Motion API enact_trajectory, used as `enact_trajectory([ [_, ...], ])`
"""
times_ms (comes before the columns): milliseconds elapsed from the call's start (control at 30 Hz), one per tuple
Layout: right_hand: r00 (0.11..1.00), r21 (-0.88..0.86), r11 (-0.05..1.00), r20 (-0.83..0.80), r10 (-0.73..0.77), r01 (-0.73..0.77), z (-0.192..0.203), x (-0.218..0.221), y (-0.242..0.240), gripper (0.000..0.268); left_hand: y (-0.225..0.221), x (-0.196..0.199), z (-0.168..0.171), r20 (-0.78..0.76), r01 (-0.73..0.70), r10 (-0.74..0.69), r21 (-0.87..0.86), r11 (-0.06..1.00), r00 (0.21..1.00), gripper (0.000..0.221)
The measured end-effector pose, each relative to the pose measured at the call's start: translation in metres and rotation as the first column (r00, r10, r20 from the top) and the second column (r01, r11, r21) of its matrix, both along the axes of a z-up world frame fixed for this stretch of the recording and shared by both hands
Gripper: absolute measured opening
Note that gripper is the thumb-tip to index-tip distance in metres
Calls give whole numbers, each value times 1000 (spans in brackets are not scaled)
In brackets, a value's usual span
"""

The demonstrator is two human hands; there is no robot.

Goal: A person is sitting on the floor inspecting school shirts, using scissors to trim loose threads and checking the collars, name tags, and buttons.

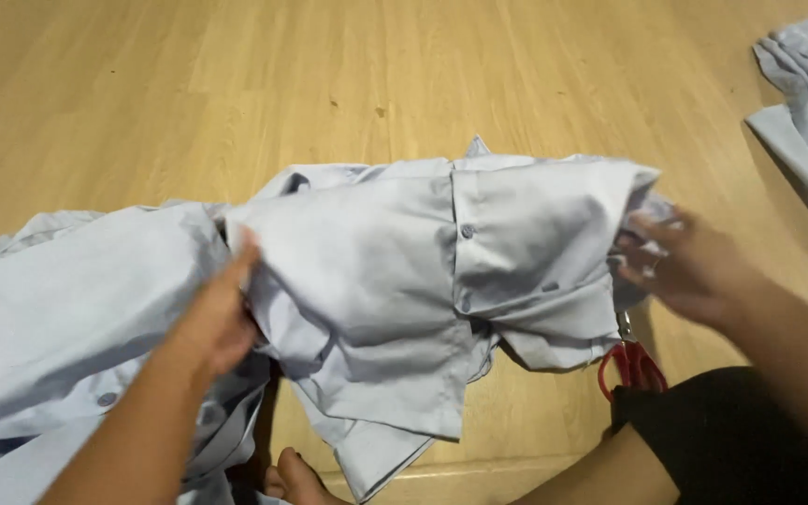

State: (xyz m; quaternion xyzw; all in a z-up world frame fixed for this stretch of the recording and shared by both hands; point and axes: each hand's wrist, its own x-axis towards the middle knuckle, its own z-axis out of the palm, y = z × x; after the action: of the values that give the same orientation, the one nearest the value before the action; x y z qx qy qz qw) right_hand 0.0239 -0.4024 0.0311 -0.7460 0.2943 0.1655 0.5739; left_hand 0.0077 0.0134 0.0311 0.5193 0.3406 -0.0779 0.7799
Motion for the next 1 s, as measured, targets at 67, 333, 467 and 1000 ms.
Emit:
enact_trajectory([
  [67, 964, 185, 952, 58, -258, 244, -61, 3, -23, 47, -7, -12, -17, -177, 100, -55, 257, 961, 983, 61],
  [333, 1000, -188, 982, 16, 13, -10, -94, -23, -3, 56, 3, -30, -69, -335, 417, -258, 613, 671, 906, 82],
  [467, 984, -265, 950, -109, 142, -167, -99, -23, -13, 48, 22, -29, -89, -408, 510, -307, 680, 526, 860, 69],
  [1000, 894, -681, 592, -231, 384, -430, -112, -38, -13, 35, 0, -41, -31, -674, 813, -466, 539, 218, 572, 56],
])
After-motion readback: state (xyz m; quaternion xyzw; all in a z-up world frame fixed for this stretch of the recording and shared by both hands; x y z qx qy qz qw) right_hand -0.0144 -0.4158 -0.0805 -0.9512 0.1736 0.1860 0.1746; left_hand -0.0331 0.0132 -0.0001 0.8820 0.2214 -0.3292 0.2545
